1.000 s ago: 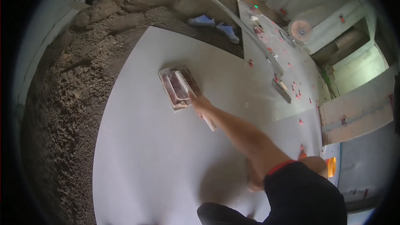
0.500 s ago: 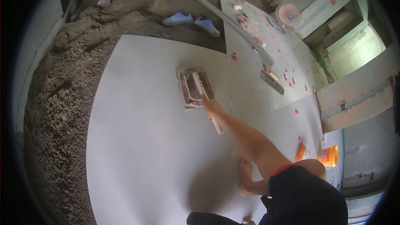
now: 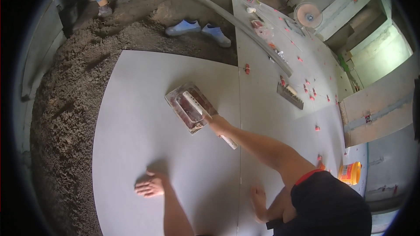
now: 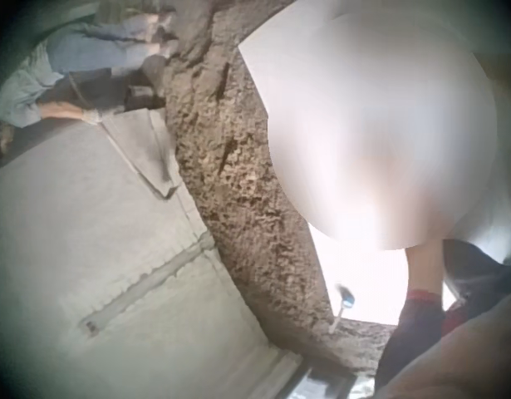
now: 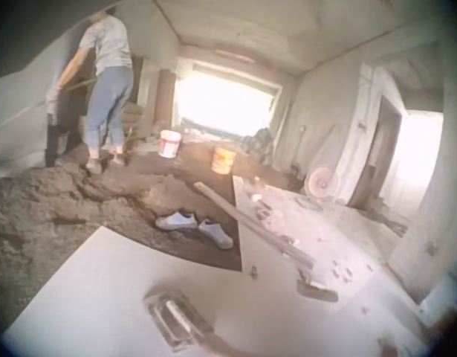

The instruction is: The person lays floor tiles on a layer of mortar, positioning the tiles, placing spacers between them, and using a long metal straightedge to level the mortar bed.

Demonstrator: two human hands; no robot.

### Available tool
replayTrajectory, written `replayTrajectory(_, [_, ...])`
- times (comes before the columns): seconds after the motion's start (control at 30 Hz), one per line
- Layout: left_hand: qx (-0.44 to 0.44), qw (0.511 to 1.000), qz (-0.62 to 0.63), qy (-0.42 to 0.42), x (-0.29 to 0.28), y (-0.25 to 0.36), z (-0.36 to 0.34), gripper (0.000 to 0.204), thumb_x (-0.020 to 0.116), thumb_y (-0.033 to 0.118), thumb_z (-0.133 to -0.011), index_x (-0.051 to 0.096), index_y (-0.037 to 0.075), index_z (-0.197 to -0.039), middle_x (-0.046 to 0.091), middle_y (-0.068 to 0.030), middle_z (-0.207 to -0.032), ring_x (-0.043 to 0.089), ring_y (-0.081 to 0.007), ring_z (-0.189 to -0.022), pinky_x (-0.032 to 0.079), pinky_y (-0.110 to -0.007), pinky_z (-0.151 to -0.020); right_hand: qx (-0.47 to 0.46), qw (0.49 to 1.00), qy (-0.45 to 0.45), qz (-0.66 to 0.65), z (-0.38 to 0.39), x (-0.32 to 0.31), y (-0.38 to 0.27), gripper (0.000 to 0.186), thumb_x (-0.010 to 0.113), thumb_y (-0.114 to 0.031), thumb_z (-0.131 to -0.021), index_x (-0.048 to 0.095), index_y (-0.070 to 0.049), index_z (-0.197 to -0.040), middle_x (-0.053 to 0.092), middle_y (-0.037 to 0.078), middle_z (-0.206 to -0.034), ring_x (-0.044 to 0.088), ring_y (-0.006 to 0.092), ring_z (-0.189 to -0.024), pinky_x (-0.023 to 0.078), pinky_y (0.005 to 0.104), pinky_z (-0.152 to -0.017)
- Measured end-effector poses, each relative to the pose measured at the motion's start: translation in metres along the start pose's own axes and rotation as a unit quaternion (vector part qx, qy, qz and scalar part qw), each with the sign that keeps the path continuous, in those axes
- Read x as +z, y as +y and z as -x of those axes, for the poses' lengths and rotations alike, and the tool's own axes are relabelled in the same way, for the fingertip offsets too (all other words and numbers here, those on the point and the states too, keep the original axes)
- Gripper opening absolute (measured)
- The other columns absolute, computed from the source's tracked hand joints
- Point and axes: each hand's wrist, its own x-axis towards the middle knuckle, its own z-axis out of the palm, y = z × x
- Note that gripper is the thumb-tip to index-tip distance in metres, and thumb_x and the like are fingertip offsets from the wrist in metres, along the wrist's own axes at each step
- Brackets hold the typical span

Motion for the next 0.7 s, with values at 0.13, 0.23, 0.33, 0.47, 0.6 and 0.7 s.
replayTrajectory(0.13, [0.081, 0.981, 0.174, 0.025, -0.051, 0.009, 0.047, 0.087, 0.029, 0.062, -0.095, 0.008, -0.002, -0.151, 0.002, -0.0203, -0.159, 0.003, -0.0337, -0.148, 0.009, -0.048, -0.118, -0.085, 0.992, 0.049, 0.076, 0.001, -0.042, -0.044, 0.058, 0.035, -0.054, -0.098, 0.059, -0.001, -0.103, 0.059, 0.016, -0.066, 0.06, 0.0285, -0.054, 0.048, 0.043, -0.052])
replayTrajectory(0.23, [0.09, 0.993, 0.055, -0.056, -0.071, 0.005, 0.046, 0.086, 0.028, 0.061, -0.095, 0.009, -0.002, -0.151, 0.004, -0.0202, -0.159, 0.004, -0.0332, -0.148, 0.009, -0.047, -0.118, -0.082, 0.994, 0.012, 0.078, 0.023, -0.095, -0.111, 0.059, 0.036, -0.055, -0.098, 0.06, -0.001, -0.089, 0.059, 0.013, -0.067, 0.059, 0.028, -0.057, 0.048, 0.0422, -0.056])
replayTrajectory(0.33, [0.086, 0.994, 0.056, -0.024, -0.066, 0.002, 0.039, 0.084, 0.027, 0.059, -0.097, 0.009, -0.002, -0.151, 0.004, -0.0199, -0.159, 0.004, -0.0325, -0.148, 0.009, -0.047, -0.118, -0.181, 0.977, 0.097, 0.062, 0.04, -0.119, -0.116, 0.048, 0.035, -0.045, -0.1, 0.054, -0.001, -0.098, 0.062, 0.018, -0.072, 0.061, 0.0351, -0.065, 0.049, 0.0467, -0.062])
replayTrajectory(0.47, [0.116, 0.992, 0.056, 0.004, -0.056, 0.008, 0.065, 0.079, 0.026, 0.056, -0.098, 0.01, -0.001, -0.151, 0.005, -0.0197, -0.159, 0.006, -0.0331, -0.148, 0.011, -0.048, -0.118, -0.199, 0.949, 0.165, 0.181, 0.006, -0.096, 0.024, 0.053, 0.031, -0.046, -0.1, 0.055, 0.001, -0.1, 0.063, 0.021, -0.078, 0.063, 0.0396, -0.069, 0.049, 0.0488, -0.062])
replayTrajectory(0.6, [0.138, 0.978, 0.114, 0.102, -0.041, 0.009, 0.054, 0.074, 0.027, 0.051, -0.1, 0.014, 0.0, -0.151, 0.011, -0.0206, -0.158, 0.013, -0.0353, -0.146, 0.018, -0.05, -0.116, -0.06, 0.99, 0.067, 0.11, -0.021, -0.095, -0.006, 0.063, 0.028, -0.057, -0.099, 0.058, -0.002, -0.089, 0.06, 0.014, -0.067, 0.06, 0.0303, -0.055, 0.047, 0.0439, -0.046])
replayTrajectory(0.7, [0.119, 0.984, 0.031, 0.126, -0.036, -0.006, 0.038, 0.07, 0.028, 0.048, -0.1, 0.02, 0.0, -0.15, 0.019, -0.0203, -0.156, 0.019, -0.0349, -0.145, 0.021, -0.047, -0.115, -0.039, 0.996, -0.069, 0.041, -0.021, -0.11, -0.109, 0.061, 0.034, -0.061, -0.097, 0.059, -0.007, -0.082, 0.05, 0.004, -0.054, 0.049, 0.0188, -0.04, 0.042, 0.036, -0.036])
